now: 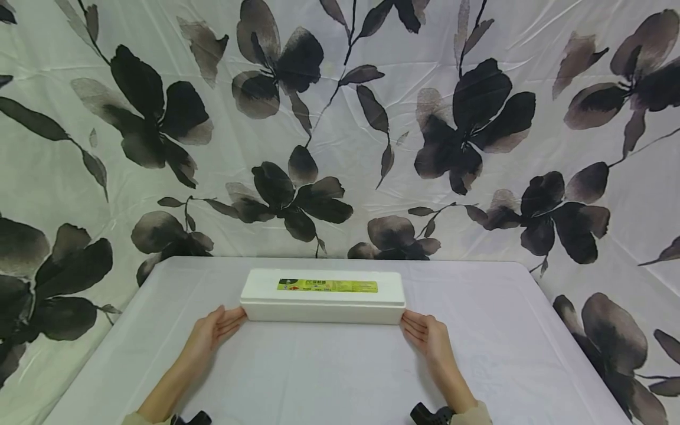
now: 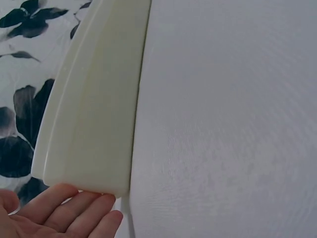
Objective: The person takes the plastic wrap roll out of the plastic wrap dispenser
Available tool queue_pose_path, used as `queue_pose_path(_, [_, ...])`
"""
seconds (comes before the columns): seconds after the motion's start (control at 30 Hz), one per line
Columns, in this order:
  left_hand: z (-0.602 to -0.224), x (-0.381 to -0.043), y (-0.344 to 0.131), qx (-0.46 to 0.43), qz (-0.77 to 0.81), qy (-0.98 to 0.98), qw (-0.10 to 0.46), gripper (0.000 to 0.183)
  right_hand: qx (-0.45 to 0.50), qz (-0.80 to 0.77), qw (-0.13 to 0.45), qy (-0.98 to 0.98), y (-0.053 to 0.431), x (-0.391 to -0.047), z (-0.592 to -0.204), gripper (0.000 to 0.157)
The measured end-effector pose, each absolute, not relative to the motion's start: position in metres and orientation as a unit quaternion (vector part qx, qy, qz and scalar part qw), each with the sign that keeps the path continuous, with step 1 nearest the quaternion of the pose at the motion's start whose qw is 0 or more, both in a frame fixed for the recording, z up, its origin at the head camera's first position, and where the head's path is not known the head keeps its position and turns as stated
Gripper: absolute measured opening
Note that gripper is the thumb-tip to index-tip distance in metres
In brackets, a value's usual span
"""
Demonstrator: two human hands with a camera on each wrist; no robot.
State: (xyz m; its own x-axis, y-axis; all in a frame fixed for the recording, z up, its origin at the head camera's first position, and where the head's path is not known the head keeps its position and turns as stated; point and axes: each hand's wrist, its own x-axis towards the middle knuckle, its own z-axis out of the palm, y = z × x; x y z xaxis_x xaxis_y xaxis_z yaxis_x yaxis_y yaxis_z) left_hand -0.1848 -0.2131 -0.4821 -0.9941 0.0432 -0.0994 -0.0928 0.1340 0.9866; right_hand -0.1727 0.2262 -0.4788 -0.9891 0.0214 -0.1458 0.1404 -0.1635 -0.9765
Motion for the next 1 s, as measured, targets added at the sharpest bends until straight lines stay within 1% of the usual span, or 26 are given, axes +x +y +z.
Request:
queue_pose_path(0.3, [-0.479, -0.179, -0.212, -0.017, 0.655, 0.753, 0.056, 0.063, 0.062, -0.76, 0.034, 0.646, 0.237, -0.16, -0.478, 0.054])
queue_pose_path(0.53, [-0.474, -0.173, -0.214, -0.008, 0.648, 0.758, 0.071, 0.066, 0.072, -0.752, 0.043, 0.653, 0.243, -0.149, -0.474, 0.054])
queue_pose_path(0.7, [-0.469, -0.169, -0.214, -0.002, 0.65, 0.756, 0.081, 0.064, 0.068, -0.749, 0.041, 0.658, 0.245, -0.141, -0.472, 0.055])
queue_pose_path(1.0, [-0.464, -0.162, -0.211, -0.018, 0.654, 0.751, 0.091, 0.064, 0.103, -0.737, 0.049, 0.666, 0.246, -0.126, -0.468, 0.056])
